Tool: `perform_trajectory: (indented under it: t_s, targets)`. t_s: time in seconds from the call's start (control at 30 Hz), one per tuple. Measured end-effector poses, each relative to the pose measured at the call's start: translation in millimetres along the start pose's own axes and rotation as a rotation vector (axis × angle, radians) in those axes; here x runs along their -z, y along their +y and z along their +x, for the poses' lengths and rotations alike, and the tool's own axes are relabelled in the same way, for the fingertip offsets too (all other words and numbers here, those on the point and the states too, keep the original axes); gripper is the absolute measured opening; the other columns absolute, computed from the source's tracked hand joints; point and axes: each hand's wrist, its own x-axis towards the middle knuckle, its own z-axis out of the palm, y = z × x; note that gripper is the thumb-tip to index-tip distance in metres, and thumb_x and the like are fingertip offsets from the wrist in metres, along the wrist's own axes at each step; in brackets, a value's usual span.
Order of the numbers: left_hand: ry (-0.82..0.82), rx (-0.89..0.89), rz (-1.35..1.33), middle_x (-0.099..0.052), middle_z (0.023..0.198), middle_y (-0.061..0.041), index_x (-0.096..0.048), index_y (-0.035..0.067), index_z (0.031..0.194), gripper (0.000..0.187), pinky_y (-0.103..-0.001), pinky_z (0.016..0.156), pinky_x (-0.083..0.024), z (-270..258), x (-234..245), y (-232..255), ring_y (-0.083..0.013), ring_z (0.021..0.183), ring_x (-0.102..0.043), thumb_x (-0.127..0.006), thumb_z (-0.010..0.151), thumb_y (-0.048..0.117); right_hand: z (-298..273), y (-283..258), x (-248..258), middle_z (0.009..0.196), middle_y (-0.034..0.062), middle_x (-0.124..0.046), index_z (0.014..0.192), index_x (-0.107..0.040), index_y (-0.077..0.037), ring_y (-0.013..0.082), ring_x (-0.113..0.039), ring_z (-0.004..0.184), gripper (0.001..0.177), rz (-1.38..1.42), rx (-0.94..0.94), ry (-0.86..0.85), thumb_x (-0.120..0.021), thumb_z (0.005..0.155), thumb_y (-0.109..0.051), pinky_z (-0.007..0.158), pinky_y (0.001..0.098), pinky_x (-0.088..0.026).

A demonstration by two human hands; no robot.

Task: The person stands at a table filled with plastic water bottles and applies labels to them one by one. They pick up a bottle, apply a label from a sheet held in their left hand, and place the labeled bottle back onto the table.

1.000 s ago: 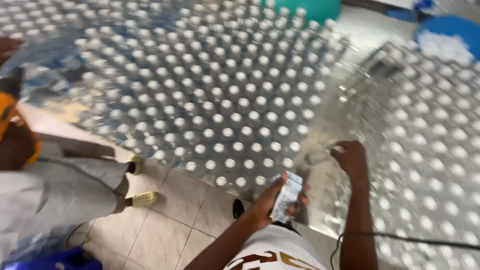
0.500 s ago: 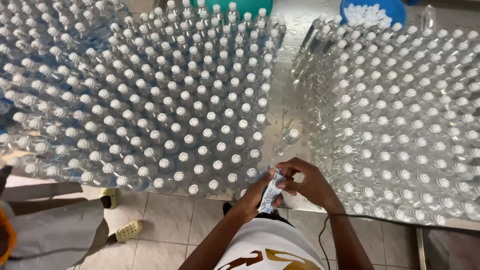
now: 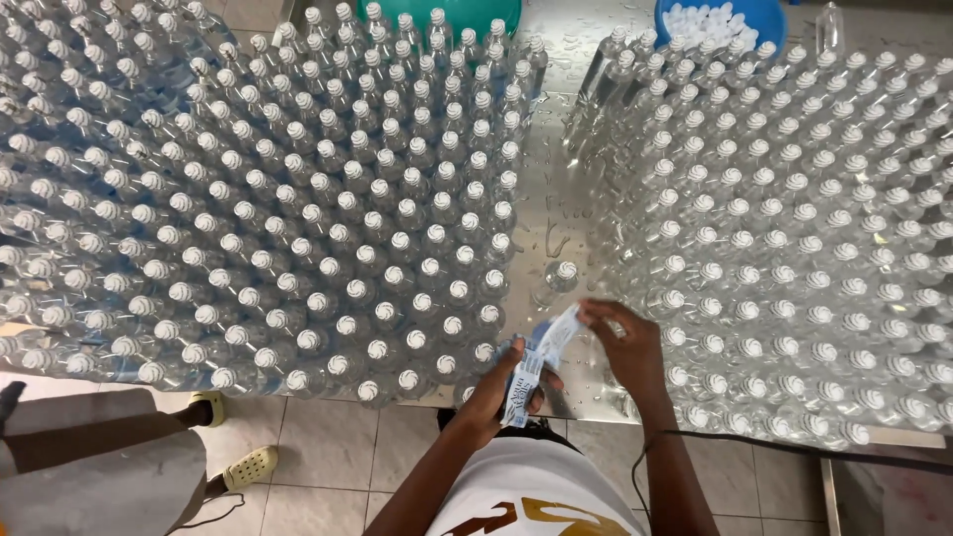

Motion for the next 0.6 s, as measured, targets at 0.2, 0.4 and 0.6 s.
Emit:
perform_trajectory:
  t_s: [0.2, 0.4, 0.6]
  targets:
    - [0.049, -0.021, -0.027, -0.076, 0.105, -0.018, -0.067, 0.0, 0.145, 0.079, -0.024, 0.057, -0.047, -4, 1, 0, -0.0123, 0.063, -0.06, -0.049, 0.103, 0.064, 79, 38, -28, 0.123, 0.0108, -0.081, 0.126, -0.079, -0.005, 0.0212, -0.079, 0.11, 0.026, 0.057, 0.282, 0.354, -0.076, 0.103, -0.017, 0.097, 0.0333, -0.065]
    - [0.104, -0.016, -0.036, -0.076, 0.102, -0.016, -0.068, -0.001, 0.143, 0.079, -0.024, 0.056, -0.046, -10, 9, 5, -0.0121, 0.059, -0.059, -0.047, 0.103, 0.064, 95, 63, -32, 0.132, 0.0066, -0.079, 0.135, -0.076, -0.01, 0.0218, -0.076, 0.118, 0.028, 0.04, 0.253, 0.271, -0.066, 0.108, -0.011, 0.103, 0.0355, -0.061]
    - [0.167, -0.007, -0.048, -0.076, 0.101, -0.017, -0.069, 0.0, 0.141, 0.074, -0.025, 0.055, -0.044, -13, 13, 10, -0.0135, 0.058, -0.056, -0.047, 0.105, 0.061, 68, 84, -36, 0.143, 0.0068, -0.075, 0.141, -0.072, -0.015, 0.0252, -0.071, 0.132, 0.035, 0.036, 0.084, 0.149, -0.067, 0.107, -0.023, 0.111, 0.0414, -0.054]
